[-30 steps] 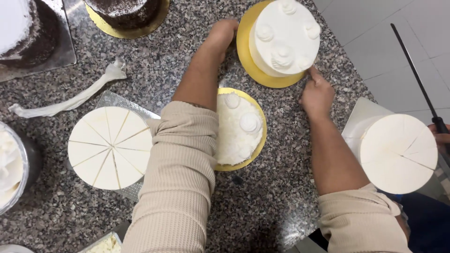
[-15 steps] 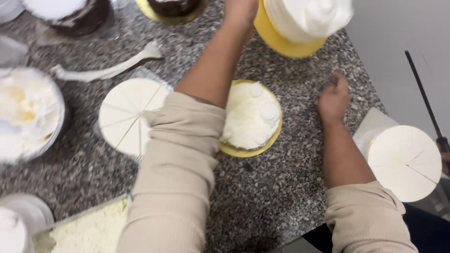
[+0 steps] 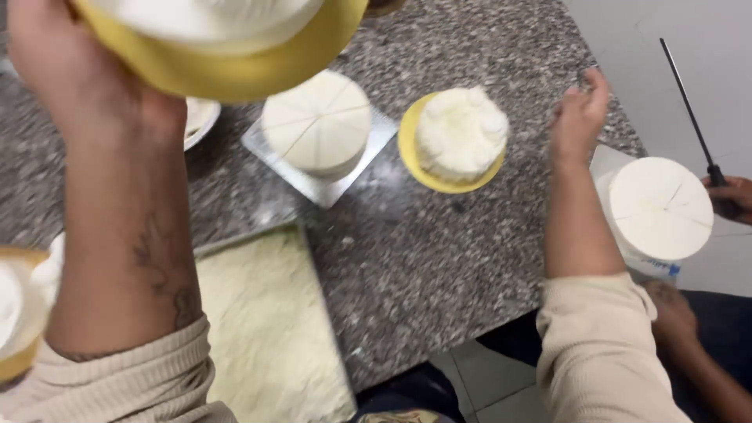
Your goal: The person coats a cake with white shavings by hand, rotating it on its base while pressing the shavings onto the sides from a metal tray. They then place the finished cake on the counter and repeat the process with several more cakes.
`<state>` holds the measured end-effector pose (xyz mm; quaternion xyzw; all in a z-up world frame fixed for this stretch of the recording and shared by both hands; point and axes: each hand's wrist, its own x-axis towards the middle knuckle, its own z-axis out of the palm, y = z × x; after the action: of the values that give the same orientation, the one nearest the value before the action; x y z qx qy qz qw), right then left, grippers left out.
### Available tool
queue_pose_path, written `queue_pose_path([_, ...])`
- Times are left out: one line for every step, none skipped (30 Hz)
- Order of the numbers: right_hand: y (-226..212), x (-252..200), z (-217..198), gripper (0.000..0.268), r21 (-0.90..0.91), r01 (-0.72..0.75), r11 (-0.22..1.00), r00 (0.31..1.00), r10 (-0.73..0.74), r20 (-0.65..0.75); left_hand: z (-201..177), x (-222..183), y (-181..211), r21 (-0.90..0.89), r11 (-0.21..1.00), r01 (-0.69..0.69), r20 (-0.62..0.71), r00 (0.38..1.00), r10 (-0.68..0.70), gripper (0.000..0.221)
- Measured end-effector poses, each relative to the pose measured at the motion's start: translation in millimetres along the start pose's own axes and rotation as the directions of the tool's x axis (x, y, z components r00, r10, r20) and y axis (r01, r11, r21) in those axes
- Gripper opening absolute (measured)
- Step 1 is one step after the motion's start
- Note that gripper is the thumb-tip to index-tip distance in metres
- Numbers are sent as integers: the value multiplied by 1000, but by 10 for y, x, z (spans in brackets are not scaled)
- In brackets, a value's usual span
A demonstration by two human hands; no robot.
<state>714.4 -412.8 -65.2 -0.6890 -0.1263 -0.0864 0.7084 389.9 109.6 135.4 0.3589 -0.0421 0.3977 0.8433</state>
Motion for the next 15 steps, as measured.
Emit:
queue_pose_path([-302,-202,140,49,90,46,995,999,-49,22,-78,-253,275,-2,1000,-21,-22,1000,21,40])
queue_pose_path([-639,-430,264,42,115,135,984,987,-144,76,-158,-521,514,-1,999,-43,-48,998,43,40])
queue_pose_path([-960,-759,400,35,145,202,969,967,-221,127,-243,-766,731,11,999,-40,-84,996,41,48])
queue_pose_path([-1274,-1116,544,30,103,218,971,954,-234,189,-324,-968,904,15,999,-46,-108,993,47,56])
queue_pose_path([-1561,-1520,678,24,66,237,969,936,-246,251,-410,-1199,1060,12,999,-47,-110,993,48,59])
queue_pose_path([-1787,-1958,863,19,31,261,965,914,-257,312,-501,-1419,1231,8,999,-49,-111,993,49,62])
queue_pose_path([-1976,-2382,1080,21,5,214,977,891,-197,408,-586,-1610,1402,16,999,-49,-171,984,51,62])
queue_pose_path([-2130,-2728,1312,23,-25,172,985,855,-136,500,-662,-1807,1556,24,998,-49,-230,972,54,62])
queue_pose_path([-2228,-3039,1536,26,-129,300,945,761,-156,630,-733,-2041,1698,29,999,-42,-301,953,49,62])
queue_pose_path([-2277,-3337,1749,29,-200,437,877,647,-152,747,-798,-2251,1850,38,999,-29,-335,941,40,61])
queue_pose_path([-2259,-3616,2003,35,-157,440,884,547,-125,828,-850,-2431,1991,43,999,-23,-361,932,37,61])
queue_pose_path([-2199,-3885,2253,42,-242,402,883,472,27,881,-896,-2611,2132,48,999,-17,-387,922,34,61])
queue_pose_path([-2124,-4076,2443,48,-330,379,864,383,178,907,-936,-2775,2241,86,996,-16,-424,904,51,61])
queue_pose_path([-2025,-4184,2598,53,-303,517,800,369,111,923,-973,-2937,2339,124,992,-13,-460,885,69,61])
queue_pose_path([-1895,-4277,2800,58,-271,643,716,349,41,936,-1011,-3073,2438,162,987,-8,-489,868,87,61])
